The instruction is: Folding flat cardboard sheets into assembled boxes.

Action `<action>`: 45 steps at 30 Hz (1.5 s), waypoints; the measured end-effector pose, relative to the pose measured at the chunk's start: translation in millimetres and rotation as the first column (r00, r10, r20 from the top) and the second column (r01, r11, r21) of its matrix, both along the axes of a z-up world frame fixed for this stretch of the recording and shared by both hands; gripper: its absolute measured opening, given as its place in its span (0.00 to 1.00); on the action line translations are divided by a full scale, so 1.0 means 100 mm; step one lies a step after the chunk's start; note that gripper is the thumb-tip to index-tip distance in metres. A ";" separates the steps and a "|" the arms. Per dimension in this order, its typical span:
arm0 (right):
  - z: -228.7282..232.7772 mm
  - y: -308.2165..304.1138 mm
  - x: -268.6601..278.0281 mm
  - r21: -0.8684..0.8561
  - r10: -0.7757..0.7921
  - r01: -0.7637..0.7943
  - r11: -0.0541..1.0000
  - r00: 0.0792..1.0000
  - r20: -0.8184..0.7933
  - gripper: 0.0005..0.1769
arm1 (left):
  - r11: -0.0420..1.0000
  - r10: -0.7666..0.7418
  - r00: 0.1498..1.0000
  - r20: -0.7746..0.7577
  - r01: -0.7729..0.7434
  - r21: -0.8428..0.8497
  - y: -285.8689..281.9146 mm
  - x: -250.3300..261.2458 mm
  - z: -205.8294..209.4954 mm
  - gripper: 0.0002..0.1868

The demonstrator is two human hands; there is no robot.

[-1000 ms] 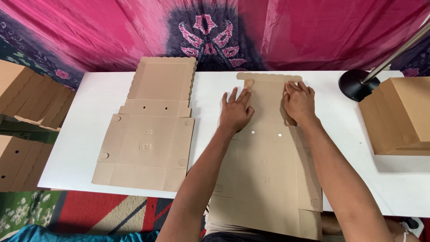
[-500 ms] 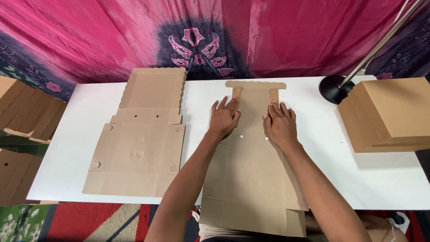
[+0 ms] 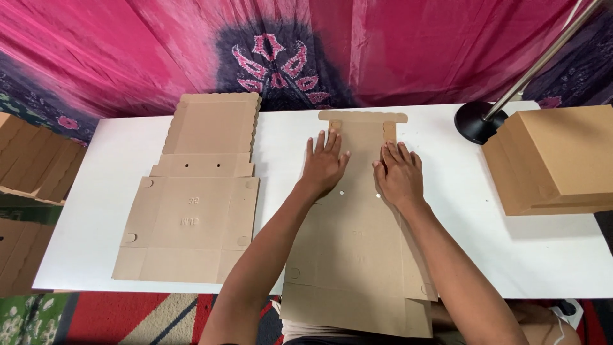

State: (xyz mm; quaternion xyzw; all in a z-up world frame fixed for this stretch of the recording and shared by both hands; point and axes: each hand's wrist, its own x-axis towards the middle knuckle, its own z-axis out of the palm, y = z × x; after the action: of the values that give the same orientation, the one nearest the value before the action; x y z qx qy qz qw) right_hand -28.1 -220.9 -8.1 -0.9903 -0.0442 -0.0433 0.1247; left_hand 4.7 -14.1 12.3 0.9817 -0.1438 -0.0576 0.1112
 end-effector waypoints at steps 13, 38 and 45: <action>-0.06 -0.03 0.01 0.012 0.022 -0.023 1.000 0.999 0.046 0.35 | 0.999 -0.028 0.998 -0.048 0.029 0.025 0.04 -0.28 0.05 0.36; 0.01 -0.03 -0.04 0.039 0.034 -0.036 0.999 0.999 0.035 0.34 | 0.999 0.009 0.998 -0.058 -0.007 0.038 0.02 -0.30 0.07 0.37; 0.13 0.00 -0.07 0.057 0.029 -0.029 0.998 1.000 0.003 0.34 | 0.994 0.089 0.996 -0.030 -0.086 0.070 -0.17 0.45 -0.14 0.40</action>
State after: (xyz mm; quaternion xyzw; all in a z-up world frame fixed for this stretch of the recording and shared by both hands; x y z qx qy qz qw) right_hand -35.1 -221.3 5.3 -0.9855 -0.0575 -0.0440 0.1532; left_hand 49.6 -31.4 -2.2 0.9892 -0.0967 -0.0740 0.0820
